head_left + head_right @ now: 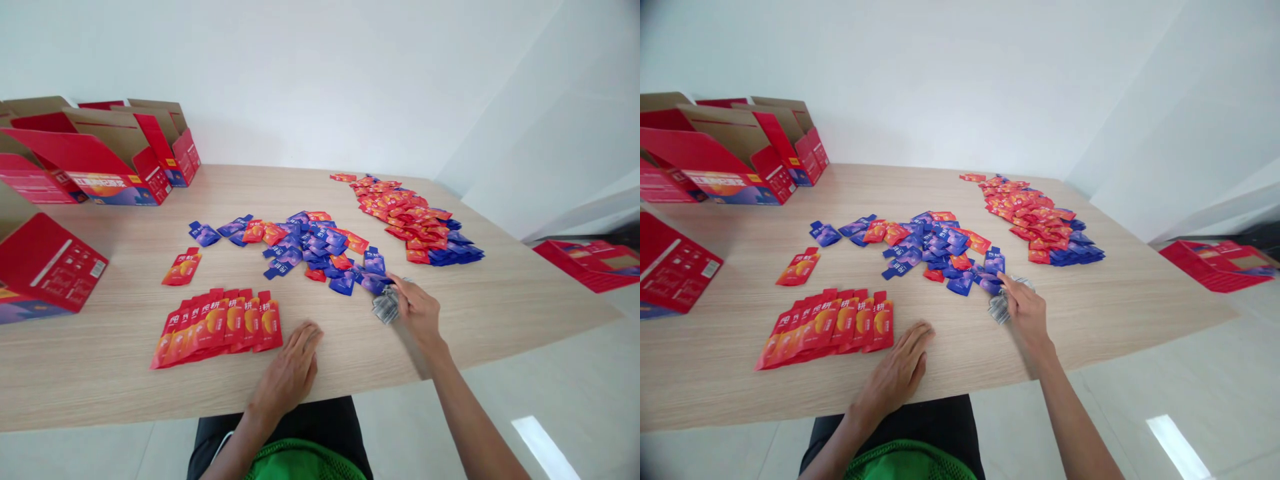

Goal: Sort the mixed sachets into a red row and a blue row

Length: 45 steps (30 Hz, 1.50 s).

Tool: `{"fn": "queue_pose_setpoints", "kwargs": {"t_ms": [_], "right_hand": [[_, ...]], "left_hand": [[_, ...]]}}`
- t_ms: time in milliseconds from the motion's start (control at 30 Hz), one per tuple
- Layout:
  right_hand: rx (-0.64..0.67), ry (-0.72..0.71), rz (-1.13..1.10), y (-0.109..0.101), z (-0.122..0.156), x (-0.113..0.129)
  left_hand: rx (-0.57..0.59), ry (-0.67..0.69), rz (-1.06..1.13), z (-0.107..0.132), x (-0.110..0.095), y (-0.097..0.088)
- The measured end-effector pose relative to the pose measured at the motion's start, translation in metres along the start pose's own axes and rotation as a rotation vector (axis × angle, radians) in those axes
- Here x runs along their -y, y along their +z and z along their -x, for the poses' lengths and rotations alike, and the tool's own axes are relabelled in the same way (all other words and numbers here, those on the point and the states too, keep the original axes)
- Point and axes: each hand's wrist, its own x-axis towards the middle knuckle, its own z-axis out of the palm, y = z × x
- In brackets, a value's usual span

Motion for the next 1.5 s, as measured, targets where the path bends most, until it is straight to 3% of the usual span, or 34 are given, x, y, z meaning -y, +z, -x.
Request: {"fn": "queue_pose_setpoints", "kwargs": {"t_ms": [100, 267, 400, 600, 733, 867, 933, 1033, 1133, 1300, 1500], "right_hand": [[0.04, -0.097, -0.049, -0.011, 0.014, 0.031], [0.351, -0.41, -0.168, -0.001, 0.024, 0.072], [0.5, -0.525, -0.123, 0.023, 0.025, 0.074], [0.609, -0.578, -0.12, 0.05, 0.03, 0.068], [0.58, -0.535, -0.149, 0.053, 0.033, 0.075], [0.543, -0.454, -0.263, 0.049, 0.028, 0.076], [0.464, -0.346, -0.32, 0.048, 0.022, 0.071], [0.298, -0.074, -0.28, 0.052, 0.011, 0.056], [0.277, 0.077, -0.158, 0.062, 0.001, 0.041], [0.359, 0.05, -0.003, 0.077, -0.004, 0.028], [0.358, -0.083, -0.006, 0.08, -0.007, 0.017]], "left_hand": [[-0.038, -0.008, -0.001, -0.001, -0.001, 0.0], [-0.116, -0.045, 0.099, -0.002, -0.008, -0.011], [-0.182, -0.057, 0.097, -0.002, -0.01, -0.015], [-0.111, -0.013, -0.028, -0.001, -0.004, 0.004], [-0.075, -0.03, -0.057, -0.001, 0.0, 0.015], [-0.045, -0.029, -0.076, 0.0, 0.002, 0.016], [-0.031, -0.029, -0.083, 0.0, 0.002, 0.014], [-0.019, -0.033, -0.086, 0.001, 0.003, 0.013], [-0.018, -0.038, -0.084, 0.001, 0.003, 0.014], [-0.027, -0.058, -0.074, 0.0, 0.002, 0.015], [-0.008, -0.042, -0.079, 0.0, 0.002, 0.012]]}}
